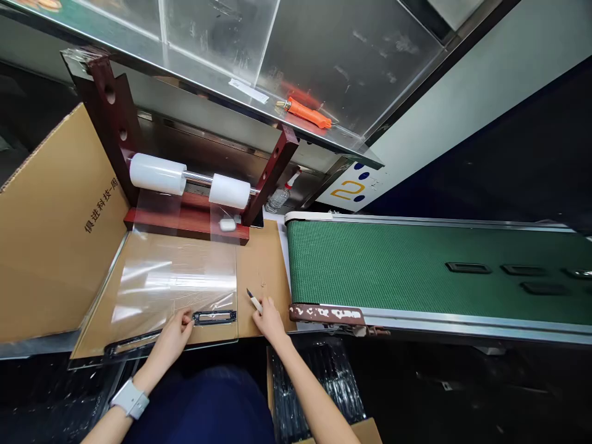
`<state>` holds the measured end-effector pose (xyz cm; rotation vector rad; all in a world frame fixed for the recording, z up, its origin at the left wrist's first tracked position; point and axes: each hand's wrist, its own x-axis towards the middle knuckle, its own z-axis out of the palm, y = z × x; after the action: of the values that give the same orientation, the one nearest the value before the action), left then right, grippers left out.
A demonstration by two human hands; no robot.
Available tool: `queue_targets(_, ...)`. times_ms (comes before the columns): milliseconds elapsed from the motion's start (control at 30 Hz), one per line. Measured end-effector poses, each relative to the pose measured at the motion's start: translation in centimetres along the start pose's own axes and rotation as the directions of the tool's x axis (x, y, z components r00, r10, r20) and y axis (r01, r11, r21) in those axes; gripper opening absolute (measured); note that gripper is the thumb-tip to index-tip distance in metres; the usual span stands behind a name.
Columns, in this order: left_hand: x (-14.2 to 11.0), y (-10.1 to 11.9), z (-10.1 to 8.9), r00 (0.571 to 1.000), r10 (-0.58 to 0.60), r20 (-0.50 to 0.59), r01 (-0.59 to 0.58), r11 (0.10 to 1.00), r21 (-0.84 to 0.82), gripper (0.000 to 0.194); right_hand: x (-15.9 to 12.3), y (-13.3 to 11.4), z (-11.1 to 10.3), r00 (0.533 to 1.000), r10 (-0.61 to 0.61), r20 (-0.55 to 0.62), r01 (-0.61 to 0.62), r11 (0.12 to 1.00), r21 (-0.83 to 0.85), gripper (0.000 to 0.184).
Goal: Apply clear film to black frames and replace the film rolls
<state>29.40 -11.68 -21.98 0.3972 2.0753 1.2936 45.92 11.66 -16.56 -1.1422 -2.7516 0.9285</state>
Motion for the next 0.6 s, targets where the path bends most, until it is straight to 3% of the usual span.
queue_targets(133, 0.2, 0.3, 0.9, 0.997, 0.001, -0.074, 0.004, 0.997, 0.075, 0.023, -0.9, -1.4, 1.6, 0.998, -0.048, 0.041, 0.042, 0.988, 0.146, 0.021)
queue_targets(267, -1.1, 0.1, 1.3, 0.99, -0.067, -0.126, 0.075, 0.995, 0.061, 0.022, -1.8, -2.3, 2.8, 0.981, -0.139, 0.135, 0.095, 0.952, 0.29, 0.031)
queue_targets(433, -2.6, -0.1, 1.9, 0.973, -0.196, -0.125, 0.192, 0.98, -0.044, 0.023, -1.2, -1.6, 2.8, 0.957, -0.203, 0.205, 0.117, 0.922, 0.368, 0.029)
queue_targets(600, -3.5, 0.5, 1.9, 0.961, -0.254, -0.112, 0.24, 0.963, -0.125, 0.023, -0.3, -0.9, 2.2, 0.928, -0.267, 0.259, 0.154, 0.91, 0.384, 0.028)
